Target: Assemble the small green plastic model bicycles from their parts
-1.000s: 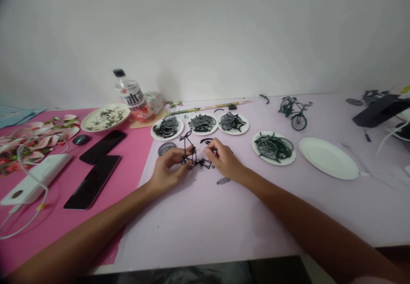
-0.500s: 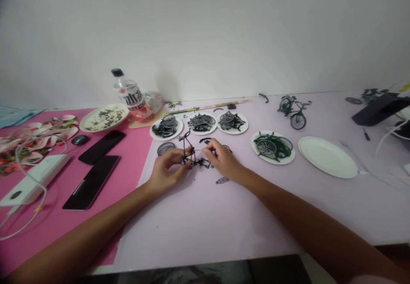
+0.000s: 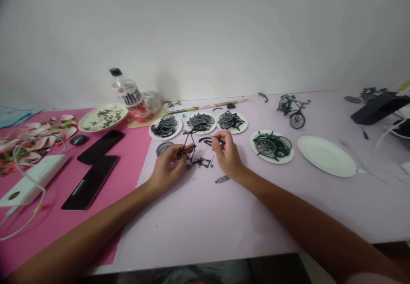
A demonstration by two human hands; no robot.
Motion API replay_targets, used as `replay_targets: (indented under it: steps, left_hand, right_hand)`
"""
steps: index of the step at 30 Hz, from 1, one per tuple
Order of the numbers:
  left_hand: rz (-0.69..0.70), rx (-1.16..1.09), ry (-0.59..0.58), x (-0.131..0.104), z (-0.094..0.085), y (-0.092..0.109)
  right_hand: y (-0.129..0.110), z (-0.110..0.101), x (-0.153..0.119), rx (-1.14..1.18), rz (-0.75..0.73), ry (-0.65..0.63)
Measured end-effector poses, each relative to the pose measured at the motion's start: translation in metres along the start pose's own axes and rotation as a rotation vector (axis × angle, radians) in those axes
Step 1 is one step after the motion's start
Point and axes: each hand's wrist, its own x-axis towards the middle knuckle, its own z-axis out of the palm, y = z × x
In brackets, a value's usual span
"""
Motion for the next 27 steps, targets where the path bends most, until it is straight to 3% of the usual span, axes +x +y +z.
replay_targets:
  steps: [6,13,21,27]
  left_hand:
    - [0.052,0.028,0.007,0.002,-0.001,-0.004]
    - [0.042,0.033,-0.005,0.003,0.0,-0.007]
    - [0.027,0.036,-0.01,0.003,-0.001,-0.006]
    - [0.027,0.027,-0.005,0.002,-0.001,-0.006]
  right_hand:
    - [-0.001,0.0,0.003,-0.056,-0.132,0.128]
    - [-0.012,0.0,0.003,0.018,-0.185,-0.058]
    - [-0.011,-0.001,0.003,-0.01,-0.181,-0.053]
    - [-0.016,-0.001,0.005,-0.087,-0.282,-0.023]
